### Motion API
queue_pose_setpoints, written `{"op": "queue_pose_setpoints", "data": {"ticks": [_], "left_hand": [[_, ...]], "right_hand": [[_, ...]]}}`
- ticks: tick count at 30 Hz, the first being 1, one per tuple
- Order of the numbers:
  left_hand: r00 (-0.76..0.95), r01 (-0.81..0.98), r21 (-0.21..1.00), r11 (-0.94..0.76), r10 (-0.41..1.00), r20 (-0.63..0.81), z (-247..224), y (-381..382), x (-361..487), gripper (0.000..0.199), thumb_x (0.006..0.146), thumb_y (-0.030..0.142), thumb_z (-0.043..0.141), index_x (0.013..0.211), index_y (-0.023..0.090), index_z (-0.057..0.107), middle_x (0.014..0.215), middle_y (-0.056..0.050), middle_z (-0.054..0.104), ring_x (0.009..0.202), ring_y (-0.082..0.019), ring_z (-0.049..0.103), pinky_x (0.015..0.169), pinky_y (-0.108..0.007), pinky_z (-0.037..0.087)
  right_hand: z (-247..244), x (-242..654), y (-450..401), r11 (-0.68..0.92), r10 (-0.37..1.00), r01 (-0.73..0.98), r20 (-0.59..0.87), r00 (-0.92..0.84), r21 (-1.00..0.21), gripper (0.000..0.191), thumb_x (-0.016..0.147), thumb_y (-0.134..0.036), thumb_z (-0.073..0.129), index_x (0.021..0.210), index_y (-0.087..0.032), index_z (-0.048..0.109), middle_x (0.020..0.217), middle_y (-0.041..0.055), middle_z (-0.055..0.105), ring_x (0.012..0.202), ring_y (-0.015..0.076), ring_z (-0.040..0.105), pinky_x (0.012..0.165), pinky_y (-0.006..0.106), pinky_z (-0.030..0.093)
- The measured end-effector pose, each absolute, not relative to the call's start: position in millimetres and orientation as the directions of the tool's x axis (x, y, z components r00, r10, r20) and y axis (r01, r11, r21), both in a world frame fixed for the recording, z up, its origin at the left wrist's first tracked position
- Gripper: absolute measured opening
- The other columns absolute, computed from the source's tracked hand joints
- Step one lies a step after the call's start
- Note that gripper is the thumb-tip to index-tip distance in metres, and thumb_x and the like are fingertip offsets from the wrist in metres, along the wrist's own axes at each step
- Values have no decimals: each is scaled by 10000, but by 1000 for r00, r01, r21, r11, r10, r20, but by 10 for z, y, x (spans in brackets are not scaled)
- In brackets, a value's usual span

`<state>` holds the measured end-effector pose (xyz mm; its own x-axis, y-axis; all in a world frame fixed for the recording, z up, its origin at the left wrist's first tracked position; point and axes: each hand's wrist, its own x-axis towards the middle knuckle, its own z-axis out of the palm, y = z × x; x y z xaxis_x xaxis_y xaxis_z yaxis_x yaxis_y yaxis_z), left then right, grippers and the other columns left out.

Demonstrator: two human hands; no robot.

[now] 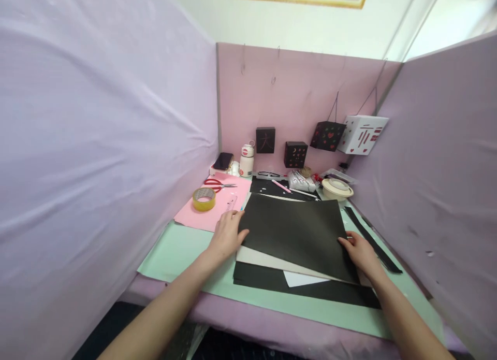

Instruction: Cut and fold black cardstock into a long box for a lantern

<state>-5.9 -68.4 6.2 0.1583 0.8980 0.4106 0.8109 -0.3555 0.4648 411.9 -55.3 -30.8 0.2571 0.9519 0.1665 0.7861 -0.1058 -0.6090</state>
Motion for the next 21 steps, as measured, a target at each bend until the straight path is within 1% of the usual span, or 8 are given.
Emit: {"op": "queue_pose_setpoints", "data": {"ticks": [2, 3, 6, 8, 11, 17, 21], "left_hand": [[309, 796, 411, -444, 883, 354, 145, -731, 197, 513, 835, 253, 633, 1326, 170, 506, 1365, -156, 493, 1305, -304, 419, 1082, -461, 340], [382, 787, 388, -479, 873, 303, 175, -755, 350, 541, 836, 287, 643, 1342, 166, 497, 1424, -154, 453, 1364, -307, 357, 1117, -458, 300], [584, 732, 334, -595, 799, 144, 180, -805, 815, 698, 836, 488, 634, 1419, 166, 428, 1544, -157, 306, 1456, -319, 177, 1168, -486, 188], [658, 696, 316, -645, 749, 80, 107, -807, 1054, 769, 843, 622, 550, 1451, 178, 392, 1572, -153, 242, 1466, -318, 133, 1172, -497, 158], [659, 716, 280, -639, 751, 28, -54, -769, 1235, 793, 854, 699, 443, 1469, 204, 373, 1579, -146, 218, 1466, -319, 133, 1165, -509, 153], [631, 758, 193, -623, 776, 28, -190, -732, 1253, 783, 860, 695, 431, 1489, 239, 335, 1584, -128, 199, 1468, -314, 127, 1162, -510, 144], [625, 764, 186, -618, 780, 25, -181, -761, 1266, 779, 867, 701, 405, 1489, 238, 334, 1583, -127, 203, 1467, -314, 132, 1162, -509, 141]], "right_hand": [[-324, 4089, -526, -143, 951, 829, 157, 267, -541, 267, 810, -351, 520, 978, -166, 614, 850, 102, 735, 828, 281, 687, 699, 345, 461], [-328, 4070, -515, -159, 950, 843, 152, 271, -513, 266, 819, -324, 517, 999, -155, 617, 878, 109, 734, 845, 271, 685, 710, 330, 457], [-323, 4017, -493, -176, 953, 863, 138, 270, -473, 263, 841, -304, 530, 1029, -148, 629, 879, 103, 728, 840, 252, 678, 702, 301, 442], [-316, 3988, -491, -192, 950, 866, 136, 283, -461, 266, 854, -311, 538, 1038, -145, 636, 857, 99, 722, 827, 247, 674, 698, 295, 437], [-325, 3952, -501, -209, 943, 872, 146, 300, -442, 272, 877, -322, 537, 1053, -143, 643, 877, 100, 715, 849, 238, 669, 728, 287, 435], [-398, 3917, -532, -223, 924, 887, 202, 324, -404, 332, 879, -347, 563, 1116, -127, 635, 1022, 133, 669, 962, 246, 632, 835, 300, 426], [-370, 3944, -556, -216, 919, 892, 227, 323, -397, 381, 867, -356, 580, 1152, -106, 620, 996, 134, 654, 916, 236, 634, 826, 306, 439]]}}
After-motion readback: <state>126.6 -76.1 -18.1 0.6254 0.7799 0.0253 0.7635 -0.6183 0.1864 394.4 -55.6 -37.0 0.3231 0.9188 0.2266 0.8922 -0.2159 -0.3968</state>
